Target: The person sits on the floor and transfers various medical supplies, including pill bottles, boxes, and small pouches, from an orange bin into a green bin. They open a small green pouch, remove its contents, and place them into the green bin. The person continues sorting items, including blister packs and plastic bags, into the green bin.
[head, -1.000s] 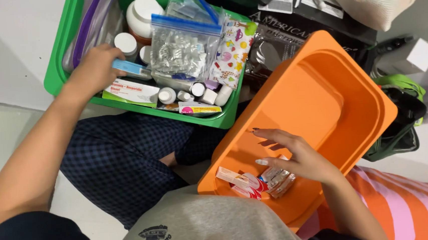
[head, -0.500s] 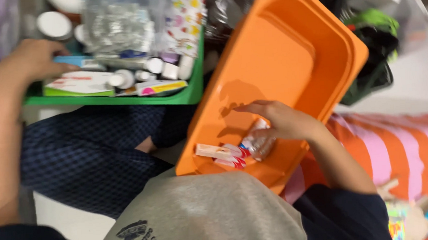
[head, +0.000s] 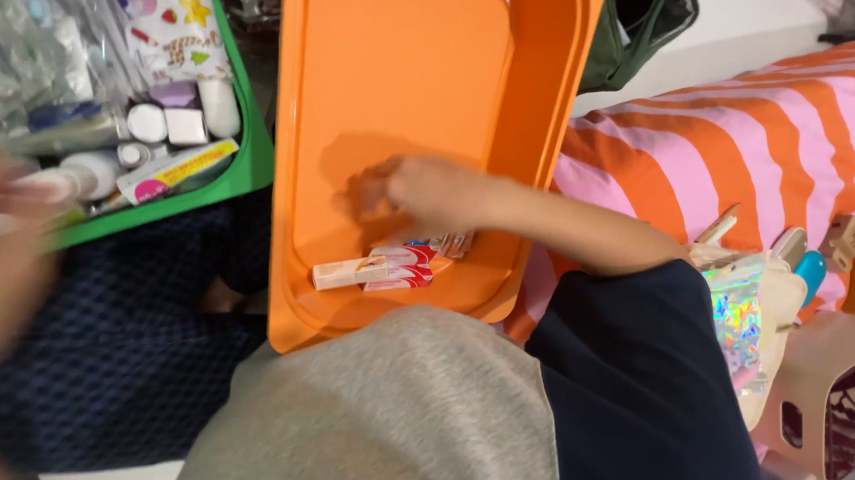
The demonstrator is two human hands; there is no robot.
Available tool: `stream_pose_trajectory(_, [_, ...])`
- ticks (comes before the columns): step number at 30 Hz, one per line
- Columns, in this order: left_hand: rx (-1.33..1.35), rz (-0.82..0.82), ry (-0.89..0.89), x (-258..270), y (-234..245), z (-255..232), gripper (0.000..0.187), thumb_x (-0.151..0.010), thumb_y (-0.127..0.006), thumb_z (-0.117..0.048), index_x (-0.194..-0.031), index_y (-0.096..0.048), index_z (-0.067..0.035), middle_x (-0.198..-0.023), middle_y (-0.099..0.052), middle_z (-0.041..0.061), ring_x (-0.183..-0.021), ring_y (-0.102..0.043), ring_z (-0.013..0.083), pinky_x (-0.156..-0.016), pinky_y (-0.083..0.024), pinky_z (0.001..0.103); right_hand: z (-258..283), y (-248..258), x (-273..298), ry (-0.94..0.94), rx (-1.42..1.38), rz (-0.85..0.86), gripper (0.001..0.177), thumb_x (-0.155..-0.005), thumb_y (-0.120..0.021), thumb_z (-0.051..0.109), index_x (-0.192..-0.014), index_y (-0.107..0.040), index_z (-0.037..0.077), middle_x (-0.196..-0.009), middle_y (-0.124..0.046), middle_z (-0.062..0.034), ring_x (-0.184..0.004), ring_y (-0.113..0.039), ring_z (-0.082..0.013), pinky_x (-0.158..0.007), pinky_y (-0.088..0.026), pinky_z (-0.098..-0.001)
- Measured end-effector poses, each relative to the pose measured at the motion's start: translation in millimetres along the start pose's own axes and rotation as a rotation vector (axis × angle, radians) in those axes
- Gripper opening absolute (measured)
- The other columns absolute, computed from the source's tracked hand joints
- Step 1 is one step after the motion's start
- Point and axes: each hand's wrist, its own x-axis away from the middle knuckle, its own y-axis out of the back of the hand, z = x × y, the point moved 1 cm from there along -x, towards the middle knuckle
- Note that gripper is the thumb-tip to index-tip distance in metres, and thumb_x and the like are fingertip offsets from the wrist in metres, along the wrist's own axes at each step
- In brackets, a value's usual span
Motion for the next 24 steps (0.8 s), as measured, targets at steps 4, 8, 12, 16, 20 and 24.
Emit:
stream_pose_trajectory(4, [0.137, 0.078, -0.467, -8.3, 52.8, -172.9, 0.021, -0.088, -0.072, -0.023, -0.089, -0.066, -0.004, -0.083, -0.064, 0.013, -0.078, -0.064, 0.0329, -0.065, -0.05, 0.043, 39.5, -38.2, -14.1, 0.109, -0.055, -0.012, 0.056, -0.074, -0.087, 0.033, -0.115, -0.062, 0.003, -0.107, -0.066, -0.0172, -0.106, -0.063, -0.0378, -0.088, -0.052, -0.0486])
stream_pose_trajectory(8, [0.159, 0.106, -0.558, -7.2, 18.5, -181.1, 0.019, -0.088, -0.07, -0.021, -0.092, -0.064, -0.004, -0.085, -0.062, 0.009, -0.082, -0.064, 0.0291, -0.069, -0.051, 0.042, 21.2, -74.0, -20.3, 0.213, -0.015, -0.05, 0.06, -0.07, -0.086, 0.023, -0.12, -0.062, 0.002, -0.106, -0.068, -0.0155, -0.109, -0.064, -0.0364, -0.09, -0.053, -0.0476])
stream_pose_trajectory(12, [0.189, 0.161, -0.599, 1.8, -12.4, -192.6, 0.016, -0.087, -0.069, -0.019, -0.096, -0.064, -0.007, -0.091, -0.062, 0.008, -0.088, -0.063, 0.0277, -0.077, -0.05, 0.042, 4.0, -44.0, -16.6, 0.177, -0.192, 0.01, 0.053, -0.066, -0.088, 0.019, -0.113, -0.068, 0.004, -0.099, -0.071, -0.0163, -0.097, -0.068, -0.0368, -0.083, -0.055, -0.0455])
stream_pose_trajectory(16, [0.235, 0.183, -0.605, 13.8, -37.2, -206.4, 0.028, -0.087, -0.073, -0.022, -0.106, -0.061, -0.004, -0.104, -0.061, 0.012, -0.099, -0.062, 0.0304, -0.086, -0.049, 0.042, -5.3, -11.8, -10.4, 0.083, -0.332, 0.097, 0.04, -0.069, -0.088, 0.016, -0.105, -0.075, 0.006, -0.084, -0.075, -0.013, -0.08, -0.073, -0.0288, -0.074, -0.056, -0.038])
stream_pose_trajectory(20, [0.341, -0.108, -0.49, 9.1, -18.0, -218.0, 0.051, -0.084, -0.079, -0.022, -0.124, -0.055, -0.002, -0.127, -0.055, 0.02, -0.116, -0.056, 0.0361, -0.099, -0.049, 0.044, -12.7, 6.3, -4.8, 0.068, -0.678, 0.066, 0.038, -0.071, -0.088, 0.007, -0.107, -0.076, 0.003, -0.085, -0.075, -0.0084, -0.075, -0.071, -0.0188, -0.071, -0.057, -0.0311])
stream_pose_trajectory(24, [0.678, -0.178, -0.204, 12.9, -18.0, -213.0, 0.083, -0.079, -0.086, -0.022, -0.144, -0.039, -0.002, -0.138, -0.05, 0.023, -0.124, -0.057, 0.0337, -0.098, -0.056, 0.04, -0.9, 47.1, 11.1, 0.028, -0.957, -0.039, 0.037, -0.076, -0.085, -0.001, -0.112, -0.073, 0.0, -0.093, -0.074, -0.0018, -0.084, -0.068, -0.0089, -0.076, -0.056, -0.0255])
